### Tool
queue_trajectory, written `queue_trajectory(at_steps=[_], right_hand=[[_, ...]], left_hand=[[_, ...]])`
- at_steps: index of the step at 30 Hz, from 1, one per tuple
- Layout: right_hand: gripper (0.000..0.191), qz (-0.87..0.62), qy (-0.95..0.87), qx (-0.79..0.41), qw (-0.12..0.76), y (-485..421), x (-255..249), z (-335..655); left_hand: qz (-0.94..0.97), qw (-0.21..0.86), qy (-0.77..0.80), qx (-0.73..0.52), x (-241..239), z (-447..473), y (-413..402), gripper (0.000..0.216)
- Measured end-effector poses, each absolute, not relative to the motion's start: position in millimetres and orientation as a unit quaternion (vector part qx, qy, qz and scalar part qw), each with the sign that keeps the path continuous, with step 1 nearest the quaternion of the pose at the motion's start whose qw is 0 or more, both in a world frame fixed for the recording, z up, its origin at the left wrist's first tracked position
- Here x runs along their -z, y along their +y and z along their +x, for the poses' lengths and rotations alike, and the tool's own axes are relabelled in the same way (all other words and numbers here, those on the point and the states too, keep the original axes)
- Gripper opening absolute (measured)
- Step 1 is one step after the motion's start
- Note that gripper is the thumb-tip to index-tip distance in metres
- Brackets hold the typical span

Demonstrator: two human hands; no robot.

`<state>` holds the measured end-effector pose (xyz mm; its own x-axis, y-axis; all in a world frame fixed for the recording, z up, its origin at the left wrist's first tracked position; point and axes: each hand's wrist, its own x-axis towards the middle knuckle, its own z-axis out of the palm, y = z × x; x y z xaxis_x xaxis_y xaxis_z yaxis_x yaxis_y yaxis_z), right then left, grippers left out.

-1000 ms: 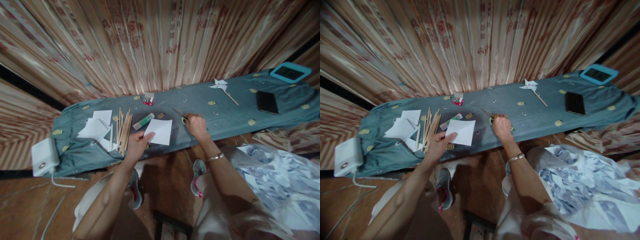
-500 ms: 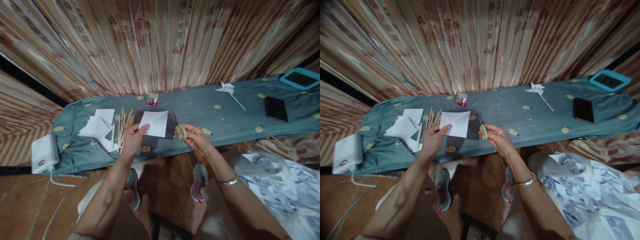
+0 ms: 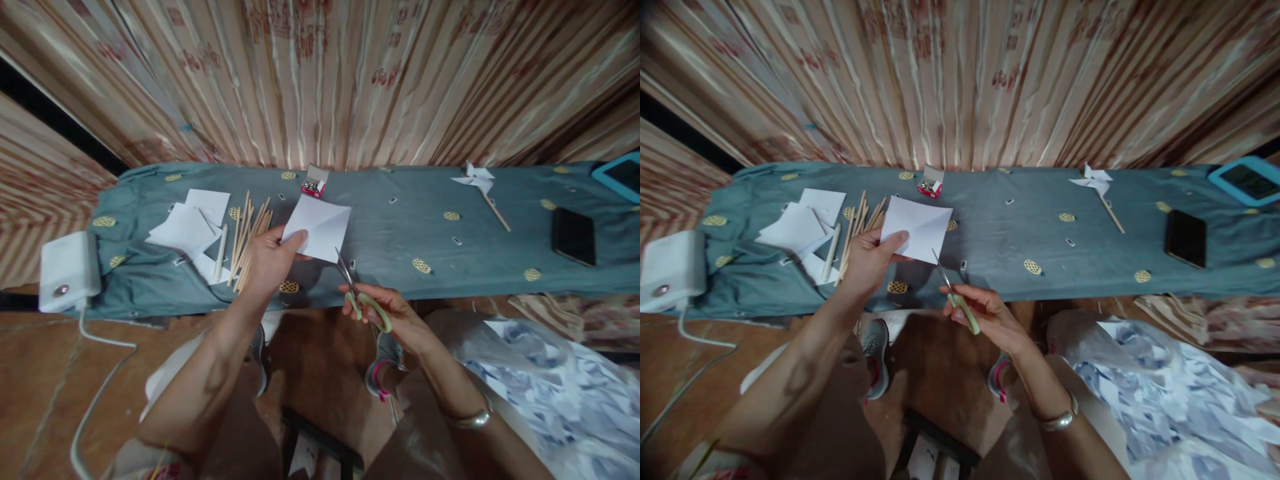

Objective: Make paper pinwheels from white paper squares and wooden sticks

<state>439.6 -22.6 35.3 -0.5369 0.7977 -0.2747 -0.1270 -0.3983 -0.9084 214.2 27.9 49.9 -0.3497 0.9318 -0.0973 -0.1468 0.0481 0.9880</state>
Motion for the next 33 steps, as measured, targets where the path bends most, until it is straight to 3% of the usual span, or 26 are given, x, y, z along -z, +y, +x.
queue_trajectory(at_steps=[17, 33], right_hand=[[0.059, -0.392, -0.489, -0.719, 0.301, -18.5, -38.6, 438.2], [0.052, -0.398, -0.476, -0.721, 0.308, -20.9, -35.6, 436.3]], left_hand=[[0.339, 0.492, 0.544, -0.589, -51.2, 220.2, 25.0, 0.030], [0.351, 0.489, 0.547, -0.582, -48.9, 220.3, 23.4, 0.025]])
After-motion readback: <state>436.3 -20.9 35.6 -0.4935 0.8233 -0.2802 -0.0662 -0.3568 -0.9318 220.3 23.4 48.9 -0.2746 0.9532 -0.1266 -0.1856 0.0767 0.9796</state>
